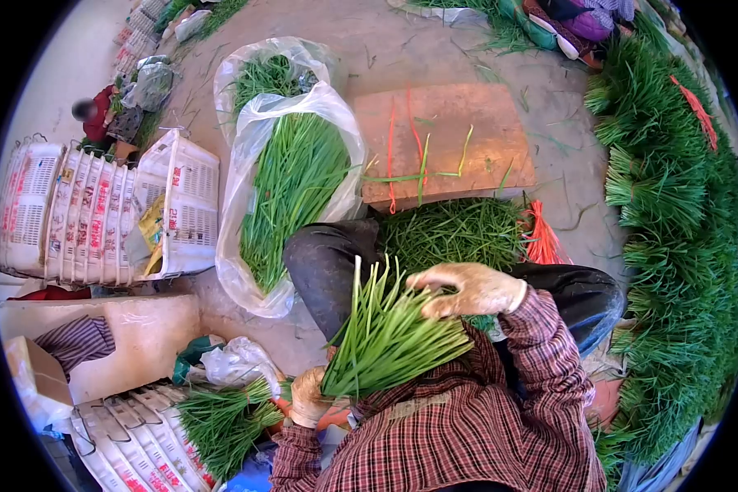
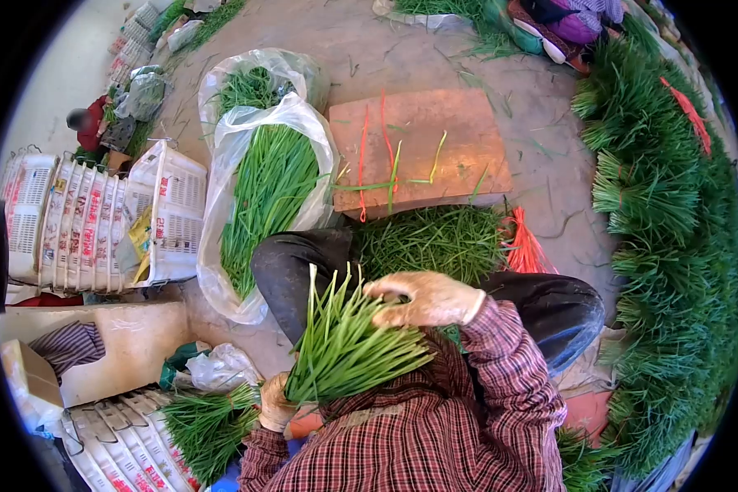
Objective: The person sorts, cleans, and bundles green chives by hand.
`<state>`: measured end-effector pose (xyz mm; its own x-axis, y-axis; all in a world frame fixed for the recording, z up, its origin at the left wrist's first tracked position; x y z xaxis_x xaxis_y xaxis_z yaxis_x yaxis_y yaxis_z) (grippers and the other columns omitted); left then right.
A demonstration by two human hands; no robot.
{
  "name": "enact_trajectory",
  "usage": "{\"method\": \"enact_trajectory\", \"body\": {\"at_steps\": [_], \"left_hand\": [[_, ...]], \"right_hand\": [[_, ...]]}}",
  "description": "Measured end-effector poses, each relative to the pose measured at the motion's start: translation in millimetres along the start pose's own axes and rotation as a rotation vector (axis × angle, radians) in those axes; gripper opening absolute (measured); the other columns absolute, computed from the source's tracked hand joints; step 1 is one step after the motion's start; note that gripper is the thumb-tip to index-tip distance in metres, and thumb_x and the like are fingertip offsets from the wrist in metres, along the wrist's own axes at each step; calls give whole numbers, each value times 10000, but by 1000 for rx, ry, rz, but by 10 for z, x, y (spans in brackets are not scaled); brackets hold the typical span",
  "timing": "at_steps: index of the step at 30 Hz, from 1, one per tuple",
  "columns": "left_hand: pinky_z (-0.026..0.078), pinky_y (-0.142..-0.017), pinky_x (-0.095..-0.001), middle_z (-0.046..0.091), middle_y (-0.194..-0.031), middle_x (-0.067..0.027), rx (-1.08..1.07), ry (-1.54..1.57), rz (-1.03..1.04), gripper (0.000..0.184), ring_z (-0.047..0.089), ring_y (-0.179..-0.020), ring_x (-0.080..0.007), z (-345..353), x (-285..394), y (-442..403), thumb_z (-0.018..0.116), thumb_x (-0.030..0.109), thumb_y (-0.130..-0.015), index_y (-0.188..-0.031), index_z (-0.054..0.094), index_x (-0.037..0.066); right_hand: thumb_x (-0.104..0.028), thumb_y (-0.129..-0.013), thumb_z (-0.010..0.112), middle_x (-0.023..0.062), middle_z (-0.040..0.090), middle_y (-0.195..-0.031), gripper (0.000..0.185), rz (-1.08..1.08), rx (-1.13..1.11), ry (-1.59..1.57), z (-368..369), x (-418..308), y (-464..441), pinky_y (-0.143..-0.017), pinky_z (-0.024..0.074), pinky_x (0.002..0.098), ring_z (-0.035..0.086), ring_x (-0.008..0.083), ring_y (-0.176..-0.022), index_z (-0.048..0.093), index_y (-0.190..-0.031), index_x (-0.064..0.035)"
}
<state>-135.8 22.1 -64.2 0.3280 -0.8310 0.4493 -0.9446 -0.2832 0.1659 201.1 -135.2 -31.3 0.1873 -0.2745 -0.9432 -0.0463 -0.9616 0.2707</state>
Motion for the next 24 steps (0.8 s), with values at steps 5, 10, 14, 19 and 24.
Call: {"method": "enact_trajectory", "body": {"at_steps": [5,10,14,19,24], "left_hand": [[506,-695,-416,673,-972,-51,4,-197,27,558,651,-841,-283,64,-37,85,786,226,-749,-1278,630,142],[490,-706,-409,670,-1025,-46,100,-218,70,590,638,-853,-274,45,-9,99,779,174,-736,-1302,615,147],[488,-709,-417,668,-1035,-42,78,-195,74,589,633,-841,-277,92,-121,107,776,166,-735,-1302,617,149],[486,-691,-420,666,-1024,-45,87,-175,101,567,631,-832,-278,-26,21,5,780,179,-740,-1287,630,150],[484,-688,-421,657,-1000,-48,64,-230,43,499,629,-824,-278,-52,20,36,777,182,-748,-1232,660,150]], "right_hand": [[-314,-895,728,83,727,-1078,327,-110,-111,-64,282,95,-148,-855,548,365,700,250,-949,690,-1166,-134],[-182,-949,714,40,736,-951,179,125,218,-107,-209,332,59,-821,547,284,679,113,-904,730,-1069,-50],[-284,-949,704,57,739,-986,206,166,593,-41,-564,458,182,-821,564,318,706,173,-915,735,-1064,-116],[-593,-906,620,85,724,-1060,485,-12,142,444,-57,-203,-291,-904,539,416,676,274,-1026,762,-1082,-164],[-536,-907,610,124,715,-1048,430,131,-159,487,425,93,-772,-875,532,427,655,362,-1004,750,-1067,-163]]}}
Point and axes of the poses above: each hand's wrist, its own y-axis away from the middle knuckle, its own z-axis out of the palm, x = y × z, the point moved 7 cm from there along -y, towards the middle knuckle
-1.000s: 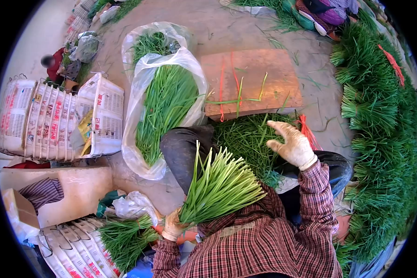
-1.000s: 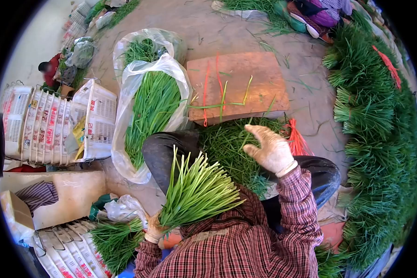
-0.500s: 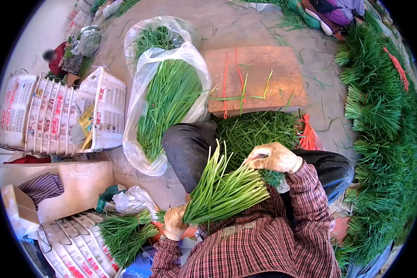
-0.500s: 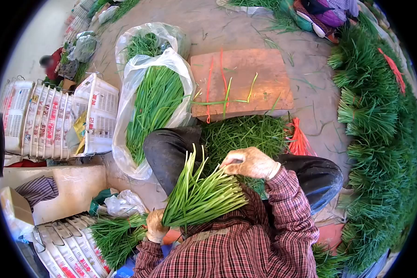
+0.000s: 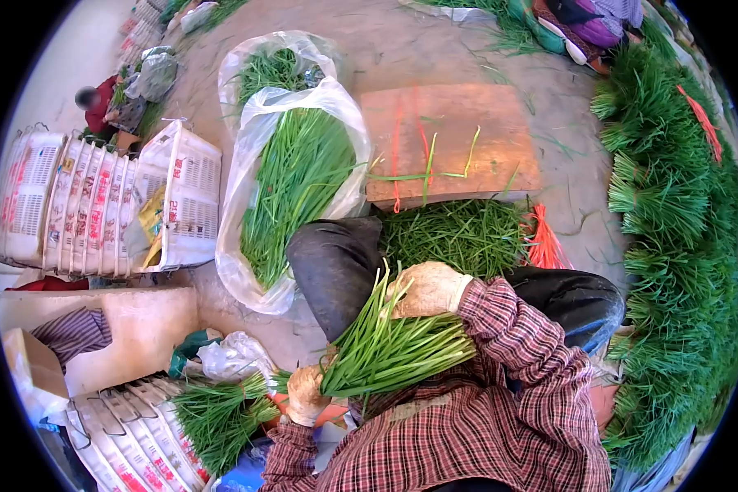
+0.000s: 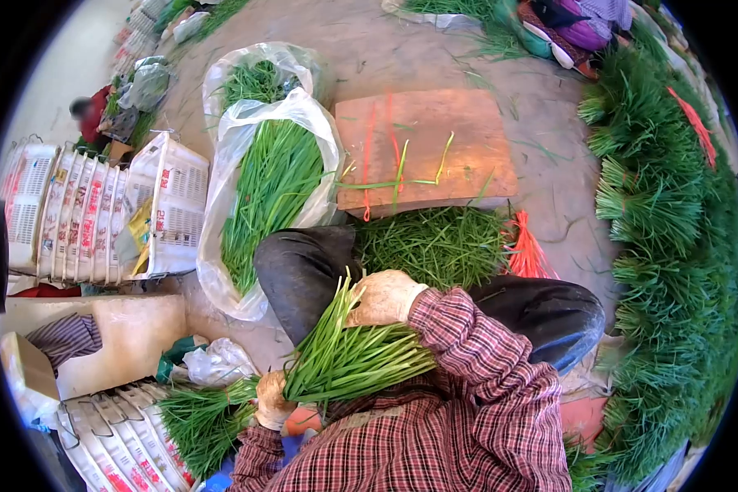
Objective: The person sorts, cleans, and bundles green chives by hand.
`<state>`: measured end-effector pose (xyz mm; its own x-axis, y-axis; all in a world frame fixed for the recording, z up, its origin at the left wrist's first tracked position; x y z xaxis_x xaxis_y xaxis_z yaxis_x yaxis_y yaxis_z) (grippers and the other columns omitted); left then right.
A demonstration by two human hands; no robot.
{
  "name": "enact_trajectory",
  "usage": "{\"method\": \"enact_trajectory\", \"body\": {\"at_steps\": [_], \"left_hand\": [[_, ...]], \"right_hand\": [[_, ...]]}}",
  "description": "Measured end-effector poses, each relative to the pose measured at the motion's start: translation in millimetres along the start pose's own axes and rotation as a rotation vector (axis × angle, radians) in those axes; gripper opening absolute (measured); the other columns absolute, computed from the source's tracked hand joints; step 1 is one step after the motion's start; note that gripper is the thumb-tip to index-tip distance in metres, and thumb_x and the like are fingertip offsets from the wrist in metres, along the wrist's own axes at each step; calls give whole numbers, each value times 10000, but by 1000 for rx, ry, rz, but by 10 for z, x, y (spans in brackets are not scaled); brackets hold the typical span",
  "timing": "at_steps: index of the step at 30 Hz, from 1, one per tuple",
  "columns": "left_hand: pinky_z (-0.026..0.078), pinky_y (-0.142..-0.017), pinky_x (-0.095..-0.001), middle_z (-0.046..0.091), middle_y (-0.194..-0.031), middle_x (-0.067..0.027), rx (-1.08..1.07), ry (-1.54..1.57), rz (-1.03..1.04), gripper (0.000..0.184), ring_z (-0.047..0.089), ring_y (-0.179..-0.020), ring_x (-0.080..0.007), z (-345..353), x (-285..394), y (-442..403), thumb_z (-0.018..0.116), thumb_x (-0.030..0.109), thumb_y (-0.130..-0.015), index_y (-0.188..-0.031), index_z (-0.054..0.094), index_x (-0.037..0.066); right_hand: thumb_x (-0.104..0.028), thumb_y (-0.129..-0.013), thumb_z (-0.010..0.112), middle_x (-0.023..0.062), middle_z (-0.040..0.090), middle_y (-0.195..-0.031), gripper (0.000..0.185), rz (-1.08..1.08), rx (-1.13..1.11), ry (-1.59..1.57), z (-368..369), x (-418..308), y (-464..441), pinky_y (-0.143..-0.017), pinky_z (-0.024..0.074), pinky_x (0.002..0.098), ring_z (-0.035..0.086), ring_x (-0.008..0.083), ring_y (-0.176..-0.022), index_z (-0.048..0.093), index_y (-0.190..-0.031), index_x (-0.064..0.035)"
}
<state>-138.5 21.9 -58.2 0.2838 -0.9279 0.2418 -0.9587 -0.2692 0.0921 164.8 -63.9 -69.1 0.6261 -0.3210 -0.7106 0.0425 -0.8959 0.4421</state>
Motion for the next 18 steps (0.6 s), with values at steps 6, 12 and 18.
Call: {"method": "enact_trajectory", "body": {"at_steps": [6,12,18], "left_hand": [[490,-703,-420,668,-1009,-46,85,76,25,405,635,-836,-281,12,10,-17,778,186,-740,-1126,662,138],[509,-735,-426,675,-1032,-52,41,79,19,410,647,-868,-292,139,-85,-1,774,170,-731,-1122,661,125],[522,-740,-435,691,-970,-73,15,166,18,364,667,-868,-312,111,-54,-98,769,150,-726,-1077,681,107]], "right_hand": [[-431,-956,564,118,696,-968,319,136,276,-72,-267,439,147,-862,532,426,668,309,-967,716,-992,-153],[-437,-941,613,119,703,-1071,367,411,660,2,-512,1498,551,-885,526,432,669,310,-1013,698,-1123,-129],[-595,-958,575,171,497,-1503,781,258,441,-266,-211,1110,372,-1120,429,438,500,286,-1374,419,-1508,-63]]}}
Point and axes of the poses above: each hand's wrist, its own y-axis away from the middle knuckle, its own z-axis out of the palm, x = y × z, the point moved 7 cm from there along -y, towards the middle knuckle
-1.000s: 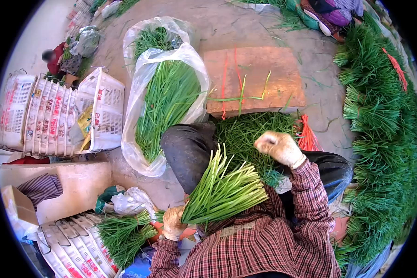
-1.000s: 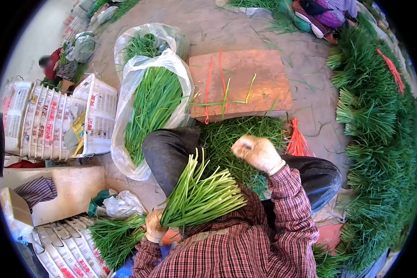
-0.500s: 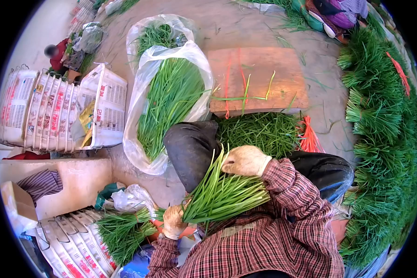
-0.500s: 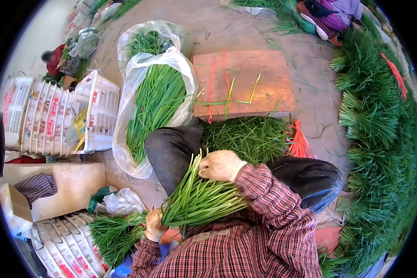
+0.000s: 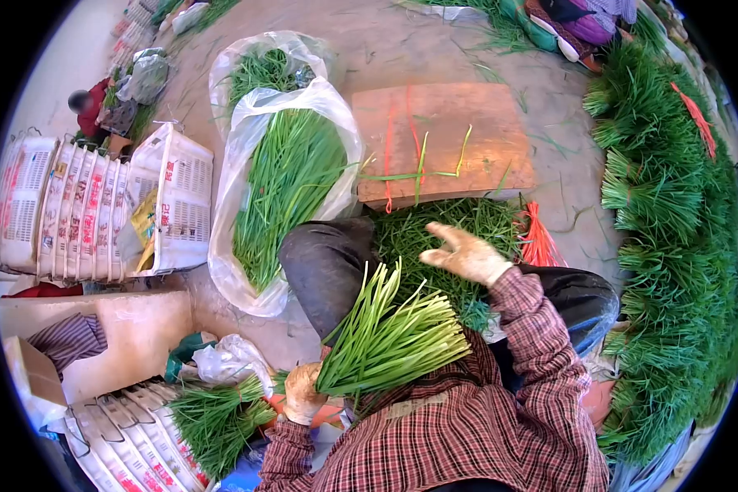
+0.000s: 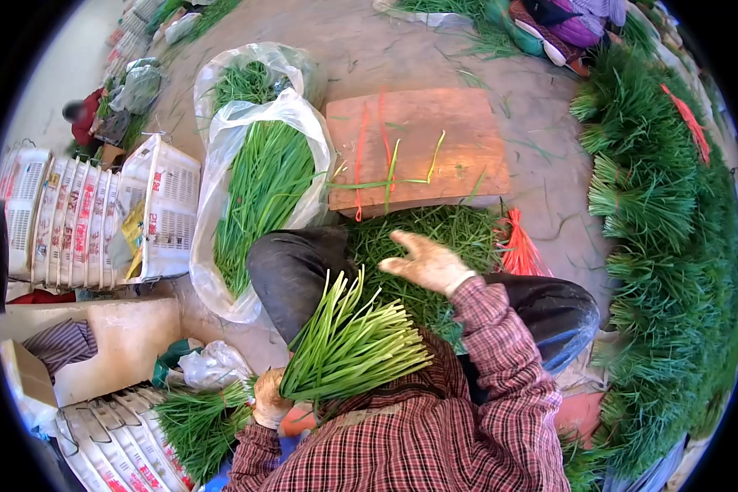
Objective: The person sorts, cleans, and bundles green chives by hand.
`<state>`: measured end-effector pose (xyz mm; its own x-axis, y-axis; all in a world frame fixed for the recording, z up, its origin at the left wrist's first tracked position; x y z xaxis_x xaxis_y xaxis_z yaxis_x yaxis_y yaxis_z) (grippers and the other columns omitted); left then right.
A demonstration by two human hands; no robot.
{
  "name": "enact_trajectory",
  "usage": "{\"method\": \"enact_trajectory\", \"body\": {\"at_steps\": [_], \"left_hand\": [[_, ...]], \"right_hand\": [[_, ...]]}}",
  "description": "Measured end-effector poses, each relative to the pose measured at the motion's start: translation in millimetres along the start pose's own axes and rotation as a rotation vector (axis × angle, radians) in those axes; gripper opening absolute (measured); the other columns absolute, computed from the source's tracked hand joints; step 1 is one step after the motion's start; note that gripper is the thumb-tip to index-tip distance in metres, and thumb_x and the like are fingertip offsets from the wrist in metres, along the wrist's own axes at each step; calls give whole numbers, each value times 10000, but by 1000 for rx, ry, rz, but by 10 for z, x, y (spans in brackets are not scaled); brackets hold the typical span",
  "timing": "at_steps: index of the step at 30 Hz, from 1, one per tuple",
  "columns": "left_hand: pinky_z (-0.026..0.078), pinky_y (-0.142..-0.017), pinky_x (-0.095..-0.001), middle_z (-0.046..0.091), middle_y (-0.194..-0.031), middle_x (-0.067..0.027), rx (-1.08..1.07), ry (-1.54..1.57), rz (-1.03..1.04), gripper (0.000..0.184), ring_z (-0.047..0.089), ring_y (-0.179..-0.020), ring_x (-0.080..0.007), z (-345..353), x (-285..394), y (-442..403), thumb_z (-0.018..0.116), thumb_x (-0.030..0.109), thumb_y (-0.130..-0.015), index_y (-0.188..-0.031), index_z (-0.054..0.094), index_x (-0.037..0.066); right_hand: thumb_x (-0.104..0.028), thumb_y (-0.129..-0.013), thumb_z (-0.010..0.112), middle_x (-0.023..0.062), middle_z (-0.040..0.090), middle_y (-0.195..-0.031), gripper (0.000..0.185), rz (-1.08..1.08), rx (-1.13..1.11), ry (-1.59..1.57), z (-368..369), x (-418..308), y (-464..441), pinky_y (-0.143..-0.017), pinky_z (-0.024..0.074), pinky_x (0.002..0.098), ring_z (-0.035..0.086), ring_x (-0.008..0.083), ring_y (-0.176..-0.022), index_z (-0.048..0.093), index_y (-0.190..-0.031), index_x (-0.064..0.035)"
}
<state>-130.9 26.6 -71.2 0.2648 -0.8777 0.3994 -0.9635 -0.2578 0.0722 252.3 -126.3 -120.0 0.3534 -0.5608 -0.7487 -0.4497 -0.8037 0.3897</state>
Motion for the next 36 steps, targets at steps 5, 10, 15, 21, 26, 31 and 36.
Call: {"method": "enact_trajectory", "body": {"at_steps": [5,10,15,21,26,31,36], "left_hand": [[532,-720,-439,692,-910,-93,-21,10,-44,304,666,-823,-341,-37,36,-3,782,154,-745,-1027,692,84],[570,-819,-382,730,-1091,-125,-150,269,-58,413,711,-956,-292,109,-32,152,782,133,-827,-1211,654,49],[569,-909,-342,700,-1184,-92,-266,925,-412,352,677,-1030,-189,210,-174,188,672,38,-932,-1274,605,-13],[482,-1076,-419,597,-1377,-154,-247,1862,-708,421,566,-1278,-294,420,-222,313,550,105,-1013,-1410,480,-15],[442,-1107,-430,632,-1365,-59,-339,1317,-570,454,591,-1256,-239,506,-416,471,537,282,-1013,-1413,525,68],[594,-730,-321,731,-1017,-83,-247,912,-417,353,702,-853,-186,426,-349,390,786,16,-817,-1147,661,8],[567,-569,-302,706,-899,-114,-210,1473,-679,359,670,-680,-183,305,-94,279,816,8,-802,-1111,635,-25]], "right_hand": [[-383,-997,637,85,715,-1035,461,-5,-321,-660,656,-242,-177,-818,560,334,700,167,-843,607,-1312,-48],[-235,-1033,584,31,691,-838,203,241,93,-786,185,462,-204,-639,535,246,630,88,-671,659,-1116,-66],[-455,-999,614,104,678,-1218,528,103,-197,-637,-15,250,363,-893,541,330,677,182,-1061,578,-1357,-68],[-532,-931,674,152,508,-1467,759,-182,-234,-672,194,-568,454,-1102,434,432,531,291,-1305,431,-1489,-78],[-298,-916,720,88,666,-1173,384,-244,-224,-542,174,-725,476,-982,482,386,621,238,-1106,631,-1241,-113],[-293,-922,710,101,648,-1230,414,-265,-237,-535,178,-676,497,-1011,476,400,616,270,-1158,621,-1303,-155],[-346,-890,757,145,592,-1317,494,-347,-282,-409,138,-783,508,-1048,450,439,560,336,-1239,613,-1335,-188]]}}
Point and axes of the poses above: each hand's wrist, its own y-axis away from the middle knuckle, its own z-axis out of the palm, x = y × z, the point moved 7 cm from there along -y, towards the middle knuckle
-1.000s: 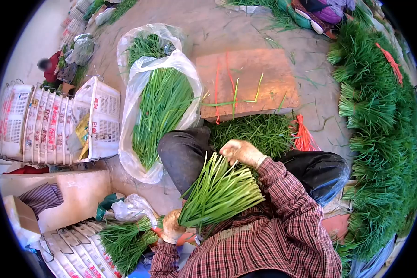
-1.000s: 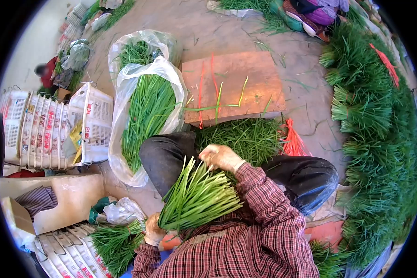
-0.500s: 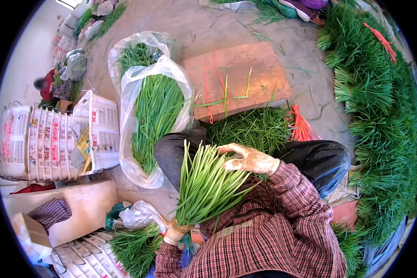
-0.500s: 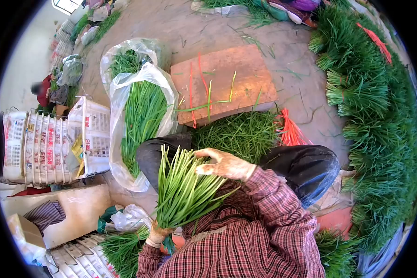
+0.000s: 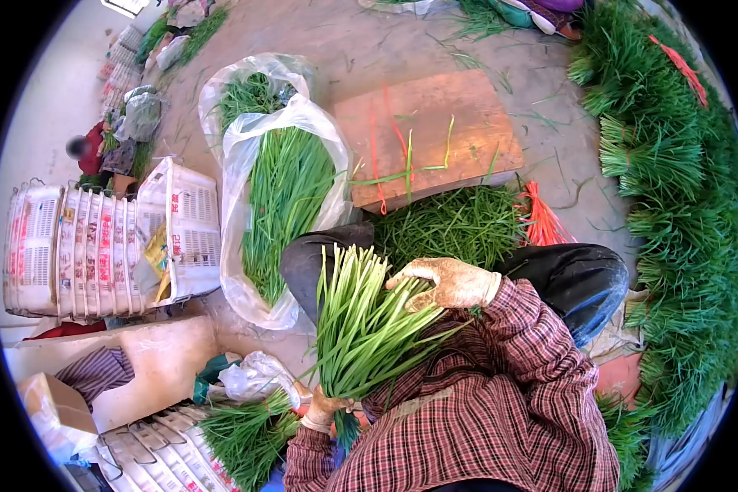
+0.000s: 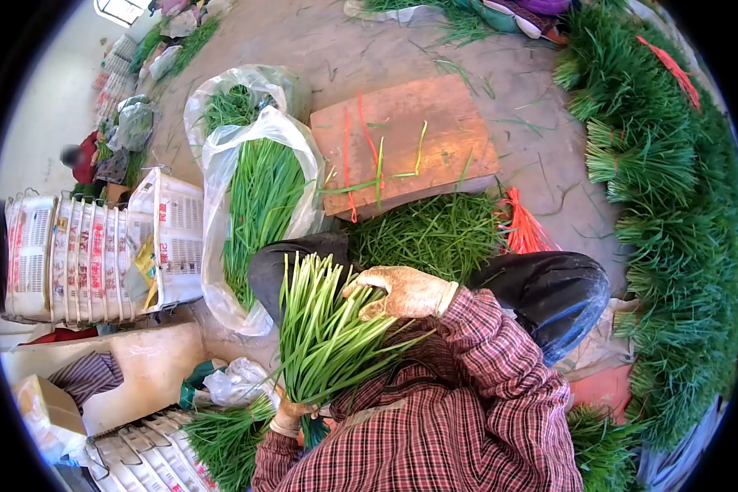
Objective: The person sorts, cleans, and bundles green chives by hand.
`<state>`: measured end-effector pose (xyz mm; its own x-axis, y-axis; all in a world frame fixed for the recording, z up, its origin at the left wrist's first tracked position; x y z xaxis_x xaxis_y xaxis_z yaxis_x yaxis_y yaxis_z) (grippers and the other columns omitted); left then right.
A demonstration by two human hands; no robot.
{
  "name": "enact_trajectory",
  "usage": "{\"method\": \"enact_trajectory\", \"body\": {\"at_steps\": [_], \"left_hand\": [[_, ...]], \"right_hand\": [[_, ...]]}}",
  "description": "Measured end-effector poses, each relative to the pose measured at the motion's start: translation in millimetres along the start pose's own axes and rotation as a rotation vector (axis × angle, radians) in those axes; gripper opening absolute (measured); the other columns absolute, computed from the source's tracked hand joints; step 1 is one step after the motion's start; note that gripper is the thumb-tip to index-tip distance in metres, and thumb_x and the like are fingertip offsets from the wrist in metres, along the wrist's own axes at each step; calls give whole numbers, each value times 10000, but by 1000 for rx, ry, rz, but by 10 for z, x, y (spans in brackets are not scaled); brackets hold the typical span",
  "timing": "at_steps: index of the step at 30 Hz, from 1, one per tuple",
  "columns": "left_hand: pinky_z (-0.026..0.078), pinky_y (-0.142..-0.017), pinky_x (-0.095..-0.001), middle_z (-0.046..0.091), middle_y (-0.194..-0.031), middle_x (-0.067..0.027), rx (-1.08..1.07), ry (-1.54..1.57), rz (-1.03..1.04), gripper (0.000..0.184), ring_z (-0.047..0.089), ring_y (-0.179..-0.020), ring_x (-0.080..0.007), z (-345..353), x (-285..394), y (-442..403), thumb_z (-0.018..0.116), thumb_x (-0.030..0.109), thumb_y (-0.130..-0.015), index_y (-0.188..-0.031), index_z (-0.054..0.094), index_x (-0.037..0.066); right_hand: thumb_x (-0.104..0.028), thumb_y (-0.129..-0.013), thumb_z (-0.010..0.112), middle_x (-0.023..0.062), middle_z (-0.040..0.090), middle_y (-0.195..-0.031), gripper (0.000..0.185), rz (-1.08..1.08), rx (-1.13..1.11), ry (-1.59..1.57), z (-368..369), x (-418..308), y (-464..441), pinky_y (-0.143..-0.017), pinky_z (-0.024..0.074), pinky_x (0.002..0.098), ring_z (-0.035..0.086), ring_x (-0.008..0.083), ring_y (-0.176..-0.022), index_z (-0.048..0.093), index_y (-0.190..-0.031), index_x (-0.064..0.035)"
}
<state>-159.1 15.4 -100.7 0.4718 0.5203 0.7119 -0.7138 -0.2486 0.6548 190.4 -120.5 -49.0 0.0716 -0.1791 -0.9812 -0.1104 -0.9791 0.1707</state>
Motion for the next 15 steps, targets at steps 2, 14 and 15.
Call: {"method": "enact_trajectory", "body": {"at_steps": [2,14,15], "left_hand": [[552,-559,-290,699,-888,-106,55,-1,-8,337,653,-656,-178,-27,0,4,810,18,-812,-1097,635,-28],[518,-943,-326,707,-1174,-63,27,-125,-6,423,633,-1069,-154,35,64,-50,772,77,-841,-1242,648,21],[531,-897,-320,711,-1141,-66,25,-383,74,402,643,-1025,-150,48,167,-17,768,76,-849,-1229,649,19]], "right_hand": [[-385,-875,764,149,603,-1293,493,2,7,-2,-13,32,-20,-1046,452,446,571,341,-1222,634,-1302,-176],[-398,-884,745,96,638,-1075,373,-246,120,277,-108,-54,-14,-855,529,394,641,309,-988,668,-1090,-96],[-359,-884,748,103,629,-1030,335,-265,124,264,-95,-22,-18,-839,525,393,637,308,-959,676,-1075,-93]]}}
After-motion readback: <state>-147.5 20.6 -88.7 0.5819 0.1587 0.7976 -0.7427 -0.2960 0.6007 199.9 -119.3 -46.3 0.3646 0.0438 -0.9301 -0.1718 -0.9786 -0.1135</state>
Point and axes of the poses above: each hand's wrist, its own y-axis away from the middle knuckle, its own z-axis out of the palm, x = y × z, the point moved 7 cm from there along -y, towards the middle knuckle
